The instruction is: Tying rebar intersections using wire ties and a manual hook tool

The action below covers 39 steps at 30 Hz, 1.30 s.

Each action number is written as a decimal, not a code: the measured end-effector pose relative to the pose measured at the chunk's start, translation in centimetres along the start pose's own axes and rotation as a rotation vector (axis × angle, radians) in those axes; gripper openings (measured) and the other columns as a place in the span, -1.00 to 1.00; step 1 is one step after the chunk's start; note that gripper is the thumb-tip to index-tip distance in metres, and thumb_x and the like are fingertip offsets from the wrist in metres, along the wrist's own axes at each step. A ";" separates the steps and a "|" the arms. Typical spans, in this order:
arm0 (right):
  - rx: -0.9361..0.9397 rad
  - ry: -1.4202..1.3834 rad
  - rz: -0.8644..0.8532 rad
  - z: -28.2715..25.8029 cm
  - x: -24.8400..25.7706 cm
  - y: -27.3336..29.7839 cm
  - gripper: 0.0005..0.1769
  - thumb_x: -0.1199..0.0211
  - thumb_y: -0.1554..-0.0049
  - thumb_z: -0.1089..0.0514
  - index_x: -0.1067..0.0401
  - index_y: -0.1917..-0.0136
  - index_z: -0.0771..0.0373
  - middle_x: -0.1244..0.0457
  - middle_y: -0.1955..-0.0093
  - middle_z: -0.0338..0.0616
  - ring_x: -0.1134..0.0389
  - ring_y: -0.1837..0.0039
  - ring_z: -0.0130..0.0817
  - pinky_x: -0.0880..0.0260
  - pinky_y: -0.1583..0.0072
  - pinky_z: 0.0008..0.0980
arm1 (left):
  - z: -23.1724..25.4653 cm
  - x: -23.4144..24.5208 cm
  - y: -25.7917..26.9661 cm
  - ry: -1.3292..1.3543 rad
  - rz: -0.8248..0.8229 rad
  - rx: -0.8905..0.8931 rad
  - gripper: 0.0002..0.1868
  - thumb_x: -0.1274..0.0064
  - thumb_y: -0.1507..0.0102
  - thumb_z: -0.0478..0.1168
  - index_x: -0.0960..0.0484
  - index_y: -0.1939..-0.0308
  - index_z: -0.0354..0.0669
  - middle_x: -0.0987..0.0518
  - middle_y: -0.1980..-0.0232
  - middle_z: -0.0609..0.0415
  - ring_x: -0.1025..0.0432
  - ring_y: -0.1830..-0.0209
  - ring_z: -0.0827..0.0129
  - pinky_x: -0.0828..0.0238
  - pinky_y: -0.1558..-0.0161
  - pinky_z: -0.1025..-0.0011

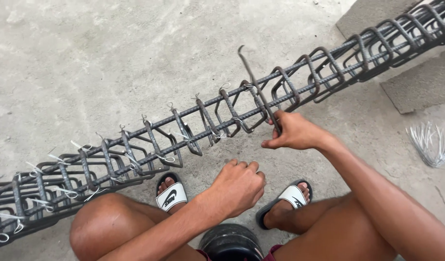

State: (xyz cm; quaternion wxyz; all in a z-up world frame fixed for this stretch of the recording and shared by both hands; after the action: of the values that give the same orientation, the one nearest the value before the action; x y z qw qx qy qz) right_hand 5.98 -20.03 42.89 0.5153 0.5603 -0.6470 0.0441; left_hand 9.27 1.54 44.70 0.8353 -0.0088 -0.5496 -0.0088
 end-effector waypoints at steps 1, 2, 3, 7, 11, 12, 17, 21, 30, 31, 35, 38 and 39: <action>0.039 0.011 0.014 -0.2 0.0 0.4 -0.45 -0.60 0.18 -0.10 -0.43 0.11 0.26 -0.35 0.38 -0.26 -0.35 0.34 -0.39 -0.37 0.24 -0.36 | 0.1 0.1 0.0 -0.005 0.013 0.002 -0.76 -0.09 -0.24 -0.16 -0.68 0.33 -0.31 -0.58 0.26 -0.15 -0.52 0.43 0.08 -0.44 0.19 0.13; 0.026 0.007 0.019 0.2 0.2 0.3 -0.45 -0.60 0.18 -0.10 -0.43 0.11 0.26 -0.35 0.38 -0.26 -0.35 0.34 -0.39 -0.37 0.24 -0.36 | 0.3 0.0 0.0 0.000 0.011 -0.012 -0.76 -0.09 -0.24 -0.16 -0.68 0.33 -0.31 -0.58 0.26 -0.15 -0.52 0.43 0.08 -0.44 0.19 0.13; 0.031 -0.007 0.048 0.4 0.4 0.0 -0.47 -0.61 0.16 -0.09 -0.43 0.14 0.27 -0.35 0.38 -0.24 -0.34 0.35 -0.40 -0.37 0.26 -0.38 | 0.3 0.0 -0.1 -0.007 0.013 -0.001 -0.77 -0.09 -0.24 -0.17 -0.68 0.33 -0.30 -0.59 0.27 -0.14 -0.53 0.41 0.07 -0.44 0.18 0.12; -0.081 0.002 0.117 3.5 1.7 -1.7 -0.27 -0.55 0.20 -0.19 -0.49 -0.15 0.21 -0.48 0.19 -0.21 -0.49 -0.10 -0.09 -0.45 -0.20 -0.06 | -2.1 -3.6 -0.5 0.032 0.012 0.068 -0.68 0.11 -0.29 -0.09 -0.66 0.30 -0.23 -0.59 0.24 -0.11 -0.59 0.26 -0.12 -0.42 0.11 -0.02; -0.074 0.108 0.222 5.4 1.8 -2.9 -0.27 -0.57 0.24 -0.19 -0.52 -0.14 0.12 -0.47 0.20 -0.33 -0.50 -0.08 -0.20 -0.47 -0.19 -0.14 | -4.4 3.7 -1.3 0.159 -0.014 0.170 -0.65 0.14 -0.37 -0.11 -0.67 0.13 -0.31 -0.56 0.10 -0.21 -0.59 0.21 -0.16 -0.51 0.14 0.02; -0.069 0.122 0.268 5.7 1.6 -3.3 -0.26 -0.56 0.25 -0.24 -0.52 -0.13 0.11 -0.46 0.21 -0.36 -0.50 -0.06 -0.23 -0.48 -0.17 -0.15 | -4.9 5.4 -1.3 0.254 0.073 0.237 -0.62 0.18 -0.41 -0.08 -0.66 0.08 -0.29 -0.53 0.09 -0.20 -0.56 0.17 -0.10 -0.51 0.10 0.06; -0.024 0.267 0.389 5.0 1.4 -3.0 -0.24 -0.46 0.11 -0.32 -0.54 -0.14 0.28 -0.46 0.12 0.09 -0.46 -0.11 0.19 -0.41 -0.22 0.14 | -6.2 8.9 -1.2 0.486 0.400 0.293 -0.57 0.17 -0.46 0.01 -0.67 0.05 -0.26 -0.44 0.23 -0.17 -0.49 0.26 -0.10 -0.42 0.17 0.05; 0.204 0.302 0.740 3.4 3.9 0.4 -0.45 -0.28 -0.27 -0.22 -0.51 -0.27 0.27 -0.43 -0.01 -0.02 -0.45 -0.16 0.02 -0.10 -0.37 0.09 | -6.7 7.1 -1.8 1.306 0.505 0.419 -0.63 0.05 -0.39 0.03 -0.69 0.07 -0.16 -0.38 0.40 0.20 -0.37 0.49 0.52 -0.42 0.38 0.55; 0.688 0.072 0.682 -6.4 1.0 9.6 -0.72 -0.11 -0.38 0.10 -0.51 -0.21 0.29 -0.37 -0.01 0.02 -0.42 -0.12 0.02 -0.36 -0.23 -0.04 | -7.5 4.2 -3.3 1.884 0.396 0.390 -0.65 0.01 -0.39 0.00 -0.63 0.09 -0.24 -0.37 0.31 0.14 -0.33 0.46 0.47 -0.25 0.44 0.52; 0.716 0.149 0.690 -6.7 0.6 9.8 -0.75 -0.14 -0.38 0.09 -0.52 -0.17 0.26 -0.36 0.01 0.00 -0.41 -0.11 0.04 -0.38 -0.18 -0.03 | -7.6 4.2 -3.4 1.879 0.396 0.378 -0.64 0.02 -0.39 0.01 -0.62 0.09 -0.25 -0.35 0.31 0.16 -0.32 0.46 0.48 -0.24 0.44 0.52; 0.716 0.235 0.731 -5.5 0.4 9.2 -0.77 -0.19 -0.36 0.03 -0.51 -0.12 0.21 -0.35 0.08 -0.11 -0.42 -0.04 -0.09 -0.37 -0.21 -0.11 | -7.4 3.6 -4.2 1.808 0.429 0.385 -0.64 0.02 -0.39 -0.01 -0.63 0.12 -0.27 -0.36 0.33 0.13 -0.32 0.52 0.49 -0.26 0.49 0.53; 0.712 0.257 0.796 -5.6 0.9 9.4 -0.74 -0.26 -0.33 -0.03 -0.50 -0.16 0.15 -0.36 0.05 -0.22 -0.41 0.01 -0.23 -0.37 -0.24 -0.14 | -7.0 3.4 -4.4 1.790 0.423 0.395 -0.67 0.03 -0.40 -0.04 -0.63 0.15 -0.27 -0.36 0.36 0.14 -0.33 0.55 0.49 -0.28 0.51 0.55; 0.733 0.271 0.787 -5.9 0.8 9.6 -0.76 -0.27 -0.32 -0.01 -0.51 -0.15 0.15 -0.36 0.06 -0.21 -0.41 0.02 -0.23 -0.36 -0.24 -0.14 | -6.8 3.3 -4.3 1.785 0.413 0.397 -0.67 0.02 -0.40 -0.04 -0.63 0.16 -0.26 -0.37 0.37 0.13 -0.34 0.55 0.48 -0.29 0.51 0.53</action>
State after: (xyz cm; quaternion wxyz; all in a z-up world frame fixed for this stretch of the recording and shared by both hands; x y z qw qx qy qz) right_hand 2.34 -13.35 51.23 0.3102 0.4084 -0.6776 0.5271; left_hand 16.72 -2.97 45.10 0.9193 0.0468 0.3157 0.2301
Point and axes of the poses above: each hand's wrist, its own y-axis away from the middle knuckle, its own x-axis out of the back of the hand, z = x × y, the point moved 3 cm from there along -y, towards the middle knuckle
